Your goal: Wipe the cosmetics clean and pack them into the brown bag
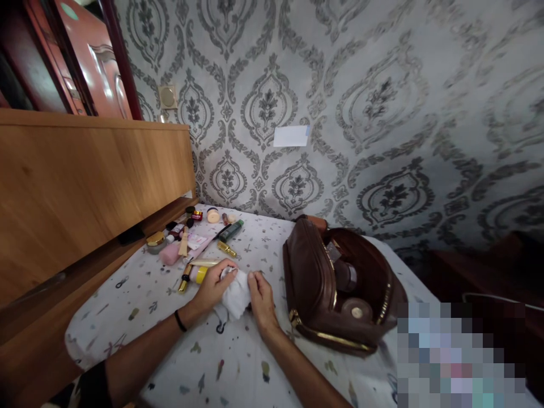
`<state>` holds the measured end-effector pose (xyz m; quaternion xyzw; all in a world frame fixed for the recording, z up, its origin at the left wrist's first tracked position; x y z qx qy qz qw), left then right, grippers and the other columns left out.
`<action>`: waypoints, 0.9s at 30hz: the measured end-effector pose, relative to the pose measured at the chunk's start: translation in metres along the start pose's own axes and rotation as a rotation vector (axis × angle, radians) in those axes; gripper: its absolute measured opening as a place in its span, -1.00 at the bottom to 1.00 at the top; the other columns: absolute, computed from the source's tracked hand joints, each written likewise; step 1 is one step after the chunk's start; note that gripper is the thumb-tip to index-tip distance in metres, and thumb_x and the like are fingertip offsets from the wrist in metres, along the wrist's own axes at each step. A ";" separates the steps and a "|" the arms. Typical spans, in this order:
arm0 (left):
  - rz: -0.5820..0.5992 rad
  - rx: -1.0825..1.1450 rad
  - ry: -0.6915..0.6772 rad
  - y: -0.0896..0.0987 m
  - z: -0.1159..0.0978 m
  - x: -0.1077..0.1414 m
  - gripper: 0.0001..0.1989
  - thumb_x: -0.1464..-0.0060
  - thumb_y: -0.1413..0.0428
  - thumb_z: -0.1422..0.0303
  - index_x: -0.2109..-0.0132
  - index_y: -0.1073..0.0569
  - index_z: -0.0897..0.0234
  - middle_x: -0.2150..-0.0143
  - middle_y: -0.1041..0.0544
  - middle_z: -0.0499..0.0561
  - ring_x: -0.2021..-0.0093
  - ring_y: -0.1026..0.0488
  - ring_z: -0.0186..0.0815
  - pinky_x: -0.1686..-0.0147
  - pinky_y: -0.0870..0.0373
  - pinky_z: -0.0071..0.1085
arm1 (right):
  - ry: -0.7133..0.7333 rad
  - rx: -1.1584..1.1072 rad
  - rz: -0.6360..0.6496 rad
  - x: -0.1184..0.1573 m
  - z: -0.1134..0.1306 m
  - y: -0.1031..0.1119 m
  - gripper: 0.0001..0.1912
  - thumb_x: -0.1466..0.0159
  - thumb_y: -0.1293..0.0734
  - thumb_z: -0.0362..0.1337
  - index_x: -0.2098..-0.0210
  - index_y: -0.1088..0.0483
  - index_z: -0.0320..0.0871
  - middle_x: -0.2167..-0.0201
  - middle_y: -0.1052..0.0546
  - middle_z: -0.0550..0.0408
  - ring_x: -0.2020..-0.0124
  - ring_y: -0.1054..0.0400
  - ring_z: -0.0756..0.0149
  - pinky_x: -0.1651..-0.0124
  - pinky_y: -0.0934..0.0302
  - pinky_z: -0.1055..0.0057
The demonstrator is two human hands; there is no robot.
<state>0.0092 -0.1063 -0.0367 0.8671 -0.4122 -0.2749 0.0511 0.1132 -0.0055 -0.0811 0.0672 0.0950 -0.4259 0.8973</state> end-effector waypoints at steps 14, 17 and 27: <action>-0.041 0.033 0.042 0.005 0.002 -0.004 -0.83 -0.17 -0.01 0.26 0.26 -0.40 0.25 0.37 -0.43 -0.07 0.32 -0.35 -0.31 0.27 -0.28 -0.43 | -0.019 -0.066 -0.009 0.000 0.001 -0.002 -0.50 -0.22 -0.22 0.21 0.54 -0.15 -0.07 0.65 -0.19 0.25 0.60 -0.09 0.36 0.55 -0.02 0.42; -0.063 0.041 0.056 0.007 0.002 -0.005 -0.82 -0.17 -0.01 0.25 0.26 -0.40 0.26 0.39 -0.42 -0.07 0.35 -0.34 -0.32 0.33 -0.26 -0.44 | -0.031 -0.079 0.011 0.000 -0.001 -0.003 -0.48 -0.22 -0.21 0.24 0.55 -0.17 -0.07 0.68 -0.23 0.24 0.63 -0.13 0.36 0.55 -0.04 0.42; -0.106 0.056 0.064 0.012 0.000 -0.007 -0.79 -0.17 -0.02 0.22 0.28 -0.42 0.26 0.42 -0.42 -0.08 0.42 -0.33 -0.34 0.42 -0.24 -0.48 | -0.015 -0.110 0.037 0.000 0.003 -0.003 -0.42 -0.20 -0.21 0.28 0.60 -0.21 -0.09 0.72 -0.30 0.19 0.64 -0.17 0.38 0.48 -0.08 0.41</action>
Point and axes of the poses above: each hand's wrist, its own x-axis away from the middle knuckle, its own y-axis out of the back of the hand, z = x × y, the point moved 3 cm from there along -x, towards the middle knuckle
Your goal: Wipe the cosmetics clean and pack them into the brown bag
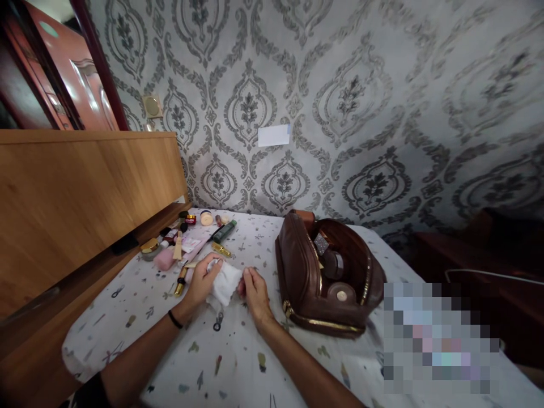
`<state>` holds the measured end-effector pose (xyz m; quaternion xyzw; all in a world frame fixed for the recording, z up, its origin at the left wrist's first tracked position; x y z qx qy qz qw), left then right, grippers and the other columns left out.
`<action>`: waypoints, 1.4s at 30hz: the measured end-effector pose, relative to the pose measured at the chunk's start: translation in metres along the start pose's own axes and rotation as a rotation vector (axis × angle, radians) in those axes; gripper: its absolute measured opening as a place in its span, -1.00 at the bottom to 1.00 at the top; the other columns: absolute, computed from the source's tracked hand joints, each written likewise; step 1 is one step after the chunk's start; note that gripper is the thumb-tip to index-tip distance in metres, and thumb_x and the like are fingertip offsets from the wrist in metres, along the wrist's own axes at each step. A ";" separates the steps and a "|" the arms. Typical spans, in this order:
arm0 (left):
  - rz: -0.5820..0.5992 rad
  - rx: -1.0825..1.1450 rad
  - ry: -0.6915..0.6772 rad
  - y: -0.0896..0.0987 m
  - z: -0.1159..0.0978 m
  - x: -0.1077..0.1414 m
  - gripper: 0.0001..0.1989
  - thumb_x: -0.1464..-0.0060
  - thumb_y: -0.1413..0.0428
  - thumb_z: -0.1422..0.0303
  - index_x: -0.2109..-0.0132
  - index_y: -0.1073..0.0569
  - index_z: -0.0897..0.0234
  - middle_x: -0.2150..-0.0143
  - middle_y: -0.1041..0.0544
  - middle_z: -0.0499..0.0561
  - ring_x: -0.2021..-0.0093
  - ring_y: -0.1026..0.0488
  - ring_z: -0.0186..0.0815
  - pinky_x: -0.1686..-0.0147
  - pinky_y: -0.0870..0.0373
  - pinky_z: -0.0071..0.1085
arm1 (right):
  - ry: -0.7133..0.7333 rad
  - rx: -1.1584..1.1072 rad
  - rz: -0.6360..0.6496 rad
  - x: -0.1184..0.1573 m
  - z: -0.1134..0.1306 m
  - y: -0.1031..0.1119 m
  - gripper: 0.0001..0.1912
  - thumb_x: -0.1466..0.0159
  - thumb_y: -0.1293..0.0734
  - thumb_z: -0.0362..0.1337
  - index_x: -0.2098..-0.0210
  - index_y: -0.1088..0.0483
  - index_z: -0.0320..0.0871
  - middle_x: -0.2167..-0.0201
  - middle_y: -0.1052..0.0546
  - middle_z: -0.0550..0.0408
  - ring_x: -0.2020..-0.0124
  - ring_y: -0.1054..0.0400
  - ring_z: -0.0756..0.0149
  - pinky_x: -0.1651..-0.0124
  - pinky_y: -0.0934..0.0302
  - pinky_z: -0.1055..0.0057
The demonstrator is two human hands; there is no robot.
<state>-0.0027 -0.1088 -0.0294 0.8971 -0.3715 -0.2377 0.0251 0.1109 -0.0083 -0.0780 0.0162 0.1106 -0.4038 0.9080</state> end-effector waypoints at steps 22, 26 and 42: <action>-0.409 -0.772 0.074 0.201 0.039 -0.063 -0.70 -0.08 -0.04 0.26 0.06 -0.48 0.21 0.12 -0.50 0.11 0.05 -0.39 -0.05 -0.02 -0.27 -0.14 | -0.016 -0.006 0.000 0.000 0.000 0.000 -0.46 -0.23 -0.19 0.24 0.40 -0.35 -0.14 0.67 -0.32 0.22 0.62 -0.17 0.40 0.51 -0.07 0.44; -0.203 -0.990 0.137 0.199 0.058 -0.056 -0.65 -0.07 -0.10 0.21 0.02 -0.52 0.19 0.02 -0.48 0.18 -0.04 -0.37 0.03 -0.04 -0.27 -0.11 | -0.015 0.005 0.015 0.000 0.000 -0.001 -0.45 -0.22 -0.17 0.25 0.42 -0.34 -0.14 0.69 -0.31 0.23 0.65 -0.15 0.41 0.53 -0.05 0.44; -0.322 -1.300 -0.001 0.187 0.000 -0.037 -0.58 -0.25 0.05 0.05 -0.10 -0.42 0.16 0.07 -0.39 0.11 0.11 -0.41 -0.06 0.29 -0.35 -0.30 | 0.028 0.168 0.110 0.003 0.003 -0.009 -0.75 -0.24 -0.24 -0.11 0.45 -0.37 -0.12 0.61 -0.36 0.21 0.55 -0.20 0.39 0.41 -0.11 0.46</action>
Point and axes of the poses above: each hand's wrist, its own x-axis away from the middle knuckle, its own y-axis out of the back of the hand, z = x × y, the point moved 3 cm from there along -x, towards the middle knuckle
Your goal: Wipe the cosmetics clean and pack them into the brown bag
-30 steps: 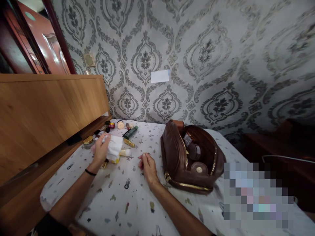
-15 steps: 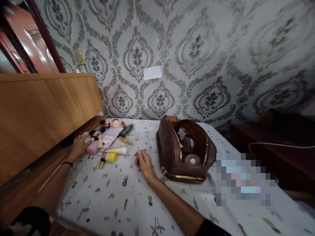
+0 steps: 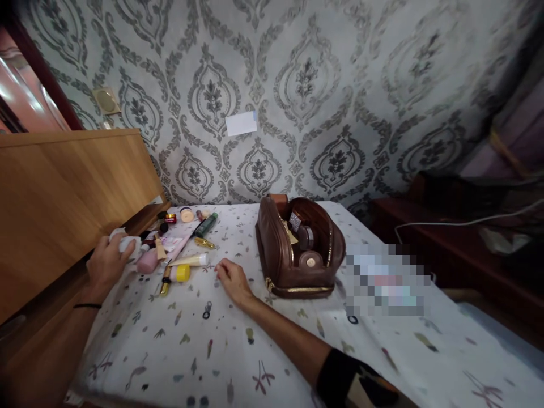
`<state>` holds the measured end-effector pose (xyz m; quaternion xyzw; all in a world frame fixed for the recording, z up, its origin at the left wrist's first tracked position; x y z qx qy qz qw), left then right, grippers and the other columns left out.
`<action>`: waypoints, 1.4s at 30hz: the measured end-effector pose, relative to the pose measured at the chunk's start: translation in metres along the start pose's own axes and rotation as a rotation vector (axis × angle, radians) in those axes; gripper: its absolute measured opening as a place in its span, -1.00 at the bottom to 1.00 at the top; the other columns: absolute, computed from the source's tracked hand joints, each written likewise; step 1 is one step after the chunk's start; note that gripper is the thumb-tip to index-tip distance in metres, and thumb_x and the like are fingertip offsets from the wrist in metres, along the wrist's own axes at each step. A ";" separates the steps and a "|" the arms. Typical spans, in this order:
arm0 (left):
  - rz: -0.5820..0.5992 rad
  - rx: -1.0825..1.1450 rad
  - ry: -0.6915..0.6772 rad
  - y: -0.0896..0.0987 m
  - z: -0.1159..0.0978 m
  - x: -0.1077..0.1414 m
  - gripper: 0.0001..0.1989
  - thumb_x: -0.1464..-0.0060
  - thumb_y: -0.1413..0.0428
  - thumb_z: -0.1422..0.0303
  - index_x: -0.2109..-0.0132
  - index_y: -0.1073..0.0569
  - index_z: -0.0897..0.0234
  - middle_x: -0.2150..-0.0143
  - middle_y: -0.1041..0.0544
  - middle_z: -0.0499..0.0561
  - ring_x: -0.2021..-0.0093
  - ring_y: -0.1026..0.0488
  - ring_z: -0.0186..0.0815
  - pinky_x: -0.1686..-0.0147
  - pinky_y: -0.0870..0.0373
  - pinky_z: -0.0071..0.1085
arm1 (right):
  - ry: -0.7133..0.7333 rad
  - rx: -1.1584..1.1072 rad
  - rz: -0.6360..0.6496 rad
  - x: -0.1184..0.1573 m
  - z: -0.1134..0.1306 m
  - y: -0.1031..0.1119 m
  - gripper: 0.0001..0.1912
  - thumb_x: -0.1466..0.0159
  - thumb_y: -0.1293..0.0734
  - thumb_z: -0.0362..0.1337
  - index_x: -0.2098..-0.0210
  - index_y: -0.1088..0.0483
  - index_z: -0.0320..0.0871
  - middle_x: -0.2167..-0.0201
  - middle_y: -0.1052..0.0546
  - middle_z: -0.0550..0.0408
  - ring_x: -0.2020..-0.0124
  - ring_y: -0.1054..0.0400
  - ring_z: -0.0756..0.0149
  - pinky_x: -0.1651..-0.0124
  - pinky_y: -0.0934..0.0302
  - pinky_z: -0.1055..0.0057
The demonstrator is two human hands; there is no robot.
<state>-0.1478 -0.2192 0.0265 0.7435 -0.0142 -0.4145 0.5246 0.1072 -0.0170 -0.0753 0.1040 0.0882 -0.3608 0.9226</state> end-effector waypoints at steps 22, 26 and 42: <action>0.313 0.965 -0.496 0.018 -0.209 0.092 -0.79 -0.17 -0.02 0.17 0.24 -0.42 0.20 0.31 -0.47 0.02 0.25 -0.44 -0.17 0.25 -0.34 -0.31 | -0.628 -0.882 0.143 0.041 0.018 -0.010 -0.32 -0.34 0.01 0.26 0.12 -0.42 -0.17 0.36 -0.58 0.00 0.50 -0.42 0.33 0.57 -0.10 0.52; 0.445 1.082 -0.464 0.015 -0.225 0.102 -0.74 -0.19 0.00 0.11 0.34 -0.37 0.18 0.40 -0.41 -0.03 0.37 -0.41 -0.22 0.35 -0.35 -0.36 | -0.607 -0.938 0.038 0.053 0.007 0.000 -0.36 -0.35 -0.05 0.23 0.03 -0.40 -0.16 0.29 -0.60 -0.01 0.46 -0.46 0.31 0.52 -0.17 0.49; 0.526 1.226 0.084 -0.032 -0.193 0.106 -0.54 -0.02 -0.07 -0.07 0.15 -0.57 0.16 0.05 -0.58 0.05 -0.08 -0.45 0.01 -0.10 -0.40 -0.12 | -0.426 -1.137 -0.021 0.051 0.001 0.010 -0.50 -0.21 -0.39 0.08 0.05 -0.43 -0.18 0.25 -0.58 0.03 0.38 -0.46 0.36 0.39 -0.32 0.46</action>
Point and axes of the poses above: each hand's wrist, its own x-axis away from the middle knuckle, its own y-axis out of the back of the hand, z = x × y, the point moved 3 cm from there along -x, towards the middle knuckle
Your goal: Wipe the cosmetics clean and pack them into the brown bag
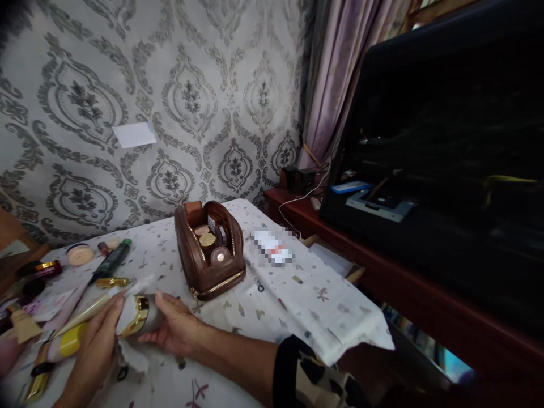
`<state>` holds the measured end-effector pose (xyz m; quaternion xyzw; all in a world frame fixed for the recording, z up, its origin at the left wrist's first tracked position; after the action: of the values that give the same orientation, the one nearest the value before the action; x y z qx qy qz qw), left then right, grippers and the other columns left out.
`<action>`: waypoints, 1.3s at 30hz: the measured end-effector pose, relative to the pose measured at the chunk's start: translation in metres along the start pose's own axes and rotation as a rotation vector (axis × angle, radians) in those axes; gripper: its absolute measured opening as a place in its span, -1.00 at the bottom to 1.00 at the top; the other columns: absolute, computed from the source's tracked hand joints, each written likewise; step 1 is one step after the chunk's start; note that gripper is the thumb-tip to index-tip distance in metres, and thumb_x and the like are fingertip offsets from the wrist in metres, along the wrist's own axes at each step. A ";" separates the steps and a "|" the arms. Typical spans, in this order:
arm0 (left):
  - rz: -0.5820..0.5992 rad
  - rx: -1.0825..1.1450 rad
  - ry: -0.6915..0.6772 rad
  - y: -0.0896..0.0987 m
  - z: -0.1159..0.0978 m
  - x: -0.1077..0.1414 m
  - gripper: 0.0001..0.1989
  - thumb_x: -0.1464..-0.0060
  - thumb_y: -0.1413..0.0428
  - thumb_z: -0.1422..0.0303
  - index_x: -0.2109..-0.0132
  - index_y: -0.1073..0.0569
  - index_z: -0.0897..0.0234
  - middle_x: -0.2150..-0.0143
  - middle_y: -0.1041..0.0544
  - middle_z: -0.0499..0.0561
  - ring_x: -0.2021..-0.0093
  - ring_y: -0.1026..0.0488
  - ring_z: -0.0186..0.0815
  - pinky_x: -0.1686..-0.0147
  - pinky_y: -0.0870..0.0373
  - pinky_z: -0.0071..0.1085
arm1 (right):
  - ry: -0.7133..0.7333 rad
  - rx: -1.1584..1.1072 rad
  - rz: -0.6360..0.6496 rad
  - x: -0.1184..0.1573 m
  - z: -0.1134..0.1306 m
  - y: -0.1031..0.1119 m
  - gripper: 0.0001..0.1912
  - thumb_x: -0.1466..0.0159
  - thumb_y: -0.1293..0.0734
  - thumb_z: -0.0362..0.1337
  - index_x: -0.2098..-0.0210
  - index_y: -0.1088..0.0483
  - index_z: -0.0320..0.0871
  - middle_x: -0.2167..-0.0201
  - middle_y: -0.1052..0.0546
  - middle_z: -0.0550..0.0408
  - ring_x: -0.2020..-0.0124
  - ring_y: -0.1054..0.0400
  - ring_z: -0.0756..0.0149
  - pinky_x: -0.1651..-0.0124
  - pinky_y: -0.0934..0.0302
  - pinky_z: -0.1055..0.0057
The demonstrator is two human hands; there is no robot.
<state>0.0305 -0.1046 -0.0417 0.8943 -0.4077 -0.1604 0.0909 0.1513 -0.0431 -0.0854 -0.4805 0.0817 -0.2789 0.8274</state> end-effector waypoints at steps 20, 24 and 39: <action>0.170 -0.149 -0.126 0.003 0.017 0.008 -0.31 0.29 -0.31 0.01 -0.02 -0.40 0.17 0.11 -0.62 0.09 0.16 -0.59 -0.02 0.23 -0.58 -0.23 | -0.269 -0.077 -0.044 -0.011 -0.025 -0.002 -0.25 -0.39 0.12 0.20 0.04 -0.45 -0.20 0.32 -0.58 0.04 0.41 -0.45 0.34 0.22 -0.30 0.36; 0.143 -0.174 -0.113 0.010 0.021 0.009 -0.29 0.31 -0.29 -0.03 0.00 -0.40 0.19 0.11 -0.60 0.12 0.12 -0.57 0.01 0.17 -0.56 -0.17 | -0.266 -0.058 -0.039 -0.010 -0.029 -0.006 -0.21 -0.42 0.21 0.14 0.04 -0.45 -0.20 0.32 -0.59 0.03 0.39 -0.46 0.35 0.18 -0.29 0.35; 0.227 -0.069 0.060 0.012 0.026 0.011 -0.32 0.20 -0.28 -0.03 -0.03 -0.38 0.23 0.10 -0.61 0.07 0.09 -0.56 -0.06 0.09 -0.52 -0.29 | -0.112 0.443 0.086 0.048 0.007 0.007 -0.28 0.17 -0.51 0.26 0.34 -0.45 -0.27 0.43 -0.52 0.04 0.42 -0.47 0.28 0.27 -0.35 0.32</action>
<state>0.0191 -0.1213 -0.0649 0.8431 -0.4978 -0.1360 0.1515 0.1971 -0.0613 -0.0817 -0.2978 -0.0071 -0.2275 0.9271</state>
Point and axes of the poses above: each hand's wrist, its own x-axis away from the middle knuckle, its own y-axis out of the back of the hand, z = x × y, the point moved 3 cm from there along -x, towards the middle knuckle
